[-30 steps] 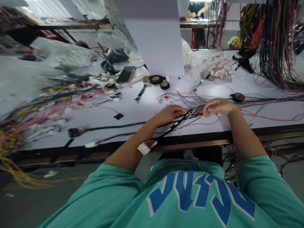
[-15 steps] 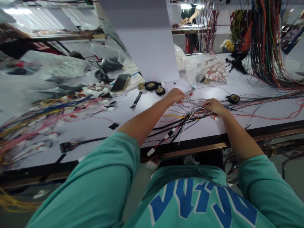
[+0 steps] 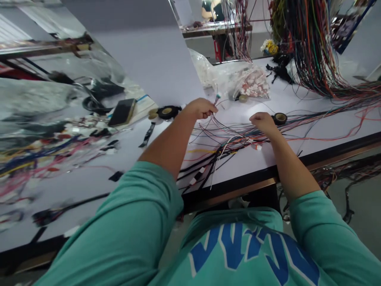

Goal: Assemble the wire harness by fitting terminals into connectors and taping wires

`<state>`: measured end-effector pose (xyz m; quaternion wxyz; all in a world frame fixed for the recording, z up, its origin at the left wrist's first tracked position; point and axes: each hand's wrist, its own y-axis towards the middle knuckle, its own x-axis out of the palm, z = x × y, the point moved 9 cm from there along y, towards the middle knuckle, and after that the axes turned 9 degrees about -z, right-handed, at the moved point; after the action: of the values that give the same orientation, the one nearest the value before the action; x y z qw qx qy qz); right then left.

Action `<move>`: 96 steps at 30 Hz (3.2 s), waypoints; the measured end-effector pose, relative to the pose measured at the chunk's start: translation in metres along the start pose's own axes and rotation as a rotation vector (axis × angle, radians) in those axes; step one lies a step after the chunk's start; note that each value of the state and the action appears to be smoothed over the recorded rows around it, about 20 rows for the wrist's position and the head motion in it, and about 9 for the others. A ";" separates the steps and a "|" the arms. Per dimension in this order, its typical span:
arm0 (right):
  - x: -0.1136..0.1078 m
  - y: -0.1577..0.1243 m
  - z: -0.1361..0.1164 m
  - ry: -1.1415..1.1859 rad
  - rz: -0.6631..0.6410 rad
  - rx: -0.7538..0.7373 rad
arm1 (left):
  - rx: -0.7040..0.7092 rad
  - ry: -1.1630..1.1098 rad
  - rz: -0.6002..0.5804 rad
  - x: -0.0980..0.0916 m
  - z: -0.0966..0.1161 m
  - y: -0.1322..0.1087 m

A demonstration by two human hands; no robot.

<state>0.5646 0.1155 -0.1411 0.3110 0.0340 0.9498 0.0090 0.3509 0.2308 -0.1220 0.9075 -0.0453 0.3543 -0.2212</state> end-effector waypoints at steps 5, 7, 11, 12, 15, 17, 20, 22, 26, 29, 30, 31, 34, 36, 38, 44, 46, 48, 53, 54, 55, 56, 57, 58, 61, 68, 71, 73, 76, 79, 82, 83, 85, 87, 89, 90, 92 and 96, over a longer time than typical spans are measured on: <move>0.016 -0.003 -0.009 0.021 -0.117 -0.032 | -0.032 -0.384 0.021 -0.015 0.007 -0.043; 0.027 -0.004 -0.014 0.005 -0.194 -0.066 | 0.014 -0.389 0.037 -0.018 0.017 -0.060; 0.032 -0.003 -0.021 -0.092 -0.205 -0.120 | 0.098 -0.335 0.051 -0.022 0.036 -0.086; 0.027 -0.002 -0.024 -0.107 -0.166 -0.136 | 0.124 -0.333 0.058 -0.023 0.041 -0.092; 0.007 -0.007 -0.035 -0.106 -0.008 -0.222 | 0.199 -0.355 0.103 -0.026 0.058 -0.107; -0.002 -0.015 -0.046 -0.060 0.051 -0.320 | 0.237 -0.378 0.144 -0.028 0.070 -0.115; 0.006 -0.025 -0.062 0.022 -0.046 -0.484 | 0.338 -0.431 0.159 -0.027 0.095 -0.126; 0.020 -0.028 -0.067 0.047 -0.148 -0.541 | 0.426 -0.468 0.136 -0.025 0.113 -0.130; 0.030 -0.014 -0.053 0.128 -0.179 -0.461 | 0.479 -0.596 0.130 -0.025 0.132 -0.134; 0.017 -0.004 -0.042 0.293 -0.092 -0.439 | 0.441 -0.856 0.142 -0.032 0.130 -0.137; 0.012 -0.002 -0.039 0.358 -0.064 -0.445 | 0.423 -0.943 0.149 -0.035 0.127 -0.139; 0.007 0.000 -0.037 0.418 -0.045 -0.448 | 0.404 -1.015 0.159 -0.039 0.124 -0.141; -0.001 0.003 -0.031 0.523 -0.023 -0.434 | 0.352 -1.112 0.241 -0.054 0.105 -0.149; -0.004 0.003 -0.029 0.511 -0.012 -0.424 | 0.324 -1.073 0.309 -0.063 0.087 -0.154; -0.008 0.003 -0.028 0.452 0.004 -0.415 | 0.293 -0.960 0.362 -0.069 0.066 -0.158; -0.011 0.003 -0.023 0.252 0.007 -0.380 | 0.107 -0.740 0.394 -0.053 -0.016 -0.164; -0.004 0.004 -0.021 0.151 -0.037 -0.353 | 0.027 -0.820 0.362 -0.039 -0.045 -0.166; 0.003 0.004 -0.019 0.020 -0.064 -0.324 | -0.032 -0.947 0.322 -0.023 -0.071 -0.168; 0.010 0.004 -0.017 -0.251 -0.072 -0.269 | -0.022 -1.145 0.147 0.008 -0.103 -0.170; 0.008 0.004 -0.017 -0.258 -0.066 -0.266 | -0.011 -1.154 0.109 0.012 -0.106 -0.169; 0.006 0.004 -0.017 -0.250 -0.053 -0.264 | 0.003 -1.155 0.076 0.014 -0.108 -0.168; 0.003 0.004 -0.016 -0.230 -0.036 -0.260 | 0.022 -1.152 0.050 0.015 -0.108 -0.167; -0.001 0.004 -0.015 -0.201 -0.016 -0.252 | 0.050 -1.145 0.028 0.015 -0.108 -0.166; -0.005 0.004 -0.014 -0.165 0.006 -0.241 | 0.085 -1.136 0.013 0.014 -0.106 -0.165; -0.015 0.004 -0.008 -0.042 0.066 -0.209 | 0.189 -1.100 -0.023 0.010 -0.098 -0.163; -0.027 0.002 0.005 0.094 0.132 -0.145 | 0.406 -1.104 -0.118 0.008 -0.079 -0.165; -0.034 0.006 0.013 0.115 0.161 -0.143 | 0.444 -1.106 -0.111 0.007 -0.075 -0.166; -0.039 0.005 0.016 0.119 0.214 -0.136 | 0.458 -1.101 -0.069 0.004 -0.075 -0.167; -0.043 -0.010 -0.003 0.071 0.320 -0.208 | 0.491 -1.078 -0.004 -0.002 -0.072 -0.170; -0.014 -0.038 -0.060 -0.072 0.264 -0.431 | 0.510 -1.026 0.002 -0.003 -0.067 -0.175; 0.051 -0.073 -0.126 -0.294 0.022 -0.713 | 0.535 -0.963 -0.019 -0.003 -0.060 -0.183; 0.073 -0.084 -0.142 -0.391 -0.038 -0.780 | 0.548 -0.933 -0.028 -0.003 -0.058 -0.185; 0.104 -0.095 -0.160 -0.574 -0.075 -0.781 | 0.571 -0.867 -0.033 -0.004 -0.054 -0.189; 0.123 -0.098 -0.166 -0.708 -0.091 -0.715 | 0.584 -0.822 -0.003 -0.007 -0.053 -0.191; 0.133 -0.101 -0.166 -0.783 -0.131 -0.662 | 0.584 -0.821 0.047 -0.011 -0.056 -0.190; 0.137 -0.105 -0.165 -0.803 -0.171 -0.651 | 0.576 -0.832 0.069 -0.013 -0.058 -0.189; 0.148 -0.116 -0.163 -0.829 -0.297 -0.658 | 0.551 -0.858 0.104 -0.015 -0.063 -0.186; 0.174 -0.150 -0.153 -0.890 -0.646 -0.683 | 0.493 -0.899 0.148 -0.017 -0.072 -0.180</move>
<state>0.3255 -0.0217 -0.1263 0.6554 -0.3538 0.6361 0.2015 0.2261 0.0815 -0.1219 0.9670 0.1043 -0.1310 -0.1921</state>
